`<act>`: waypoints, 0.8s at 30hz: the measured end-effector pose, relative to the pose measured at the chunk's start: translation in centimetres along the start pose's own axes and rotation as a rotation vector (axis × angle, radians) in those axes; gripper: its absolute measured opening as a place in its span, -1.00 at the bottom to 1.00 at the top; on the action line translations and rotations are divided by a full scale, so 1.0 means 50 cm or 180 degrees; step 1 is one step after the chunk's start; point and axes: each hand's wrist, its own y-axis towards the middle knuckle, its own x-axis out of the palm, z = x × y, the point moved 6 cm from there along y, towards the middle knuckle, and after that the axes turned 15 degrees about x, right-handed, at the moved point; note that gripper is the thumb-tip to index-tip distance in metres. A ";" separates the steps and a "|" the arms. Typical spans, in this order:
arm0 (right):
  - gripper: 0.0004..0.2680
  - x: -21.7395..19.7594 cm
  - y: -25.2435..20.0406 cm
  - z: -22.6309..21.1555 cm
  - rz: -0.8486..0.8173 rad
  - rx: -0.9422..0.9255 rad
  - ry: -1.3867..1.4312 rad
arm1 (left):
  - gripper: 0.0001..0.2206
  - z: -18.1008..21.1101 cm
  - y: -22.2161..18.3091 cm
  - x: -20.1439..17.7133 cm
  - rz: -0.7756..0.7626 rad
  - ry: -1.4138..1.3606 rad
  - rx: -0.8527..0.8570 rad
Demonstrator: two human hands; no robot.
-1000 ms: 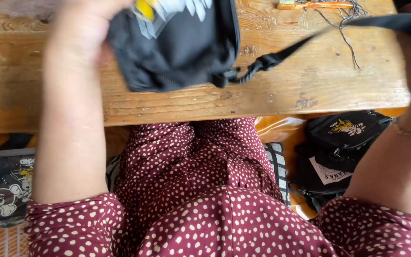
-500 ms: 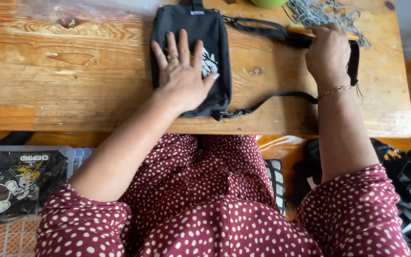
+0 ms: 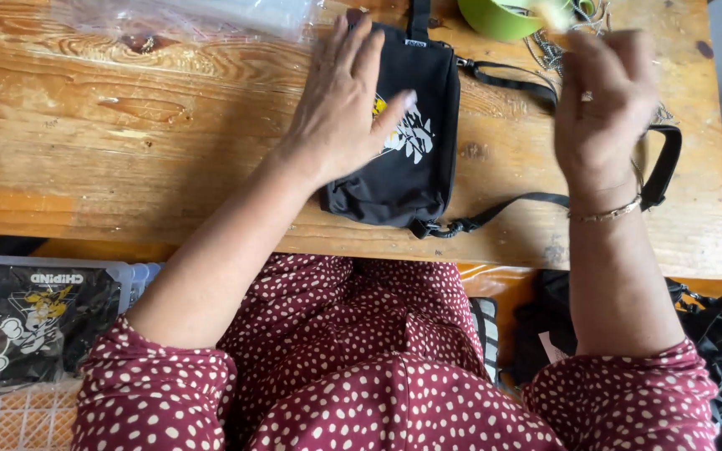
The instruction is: Cleaning a black shoulder bag with a small brush and sorting packaged items into a crate.
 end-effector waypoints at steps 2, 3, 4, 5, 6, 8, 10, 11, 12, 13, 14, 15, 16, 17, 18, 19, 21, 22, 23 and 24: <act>-0.72 0.025 0.005 -0.061 -0.0496 0.0125 0.0596 | -0.28 -0.014 0.006 0.002 0.0099 -0.0337 -0.0080; -0.79 0.059 -0.001 -0.079 -0.0912 0.0262 0.0740 | -0.21 -0.025 0.000 0.021 -0.0324 -0.0252 -0.0272; -0.84 0.095 -0.007 -0.098 -0.1335 0.0383 0.0888 | -0.15 -0.036 -0.006 0.040 -0.0740 -0.0164 -0.0472; -0.84 0.107 -0.014 -0.103 -0.1335 0.0375 0.0890 | -0.15 -0.036 -0.014 0.046 -0.0733 -0.0162 -0.0476; -0.90 0.130 -0.028 -0.112 -0.1652 0.0410 0.0958 | -0.13 -0.032 -0.020 0.040 -0.0381 -0.0093 -0.0321; -0.93 0.152 -0.043 -0.124 -0.1973 0.0428 0.1036 | -0.09 -0.028 -0.033 0.031 -0.0026 -0.0014 -0.0176; -0.95 0.154 -0.051 -0.137 -0.2339 0.0331 0.1301 | 0.02 -0.026 -0.040 0.034 -0.0071 -0.0177 -0.0127; -0.95 0.152 -0.044 -0.146 -0.2346 0.0335 0.1303 | 0.02 -0.023 -0.036 0.031 -0.0075 -0.0181 -0.0132; -0.96 0.155 -0.042 -0.157 -0.2545 0.0322 0.1374 | 0.02 -0.017 -0.035 0.034 -0.0309 0.0016 -0.0081; -0.97 0.156 -0.041 -0.169 -0.2744 0.0309 0.1445 | 0.02 -0.011 -0.036 0.037 -0.0544 0.0212 -0.0028; -0.97 0.184 -0.044 -0.126 -0.2757 0.0322 0.1445 | 0.02 -0.012 -0.037 0.043 -0.0554 0.0197 -0.0030; -0.96 0.198 -0.036 -0.079 -0.2204 0.0185 0.1006 | 0.09 -0.012 -0.037 0.047 -0.0577 0.0307 -0.0025; -0.90 0.211 -0.022 -0.034 -0.1622 0.0021 0.0577 | 0.16 -0.015 -0.031 0.045 -0.0580 0.0446 -0.0013; -0.90 0.219 -0.021 -0.006 -0.1606 0.0011 0.0576 | 0.16 -0.011 -0.026 0.035 -0.0568 0.0460 -0.0008; -0.87 0.231 -0.027 0.037 -0.1701 0.0540 0.0700 | 0.21 -0.007 -0.029 0.035 -0.0788 0.0566 -0.0051; -0.85 0.244 -0.035 0.080 -0.1794 0.1070 0.0822 | 0.27 -0.004 -0.032 0.036 -0.1009 0.0672 -0.0094; -0.81 0.199 -0.038 -0.019 -0.2006 0.0843 0.0801 | 0.32 -0.014 -0.032 0.039 -0.0988 0.0650 -0.0060; -0.77 0.177 -0.056 -0.071 -0.2257 0.0676 0.0781 | 0.39 -0.014 -0.038 0.049 -0.1028 0.0585 -0.0018; -0.77 0.158 -0.048 -0.070 -0.2258 0.0697 0.0779 | 0.39 -0.012 -0.033 0.046 -0.1043 0.0577 -0.0005; -0.81 0.159 -0.054 -0.062 -0.2843 0.1039 0.0735 | 0.42 -0.011 -0.034 0.047 -0.1181 0.0572 0.0033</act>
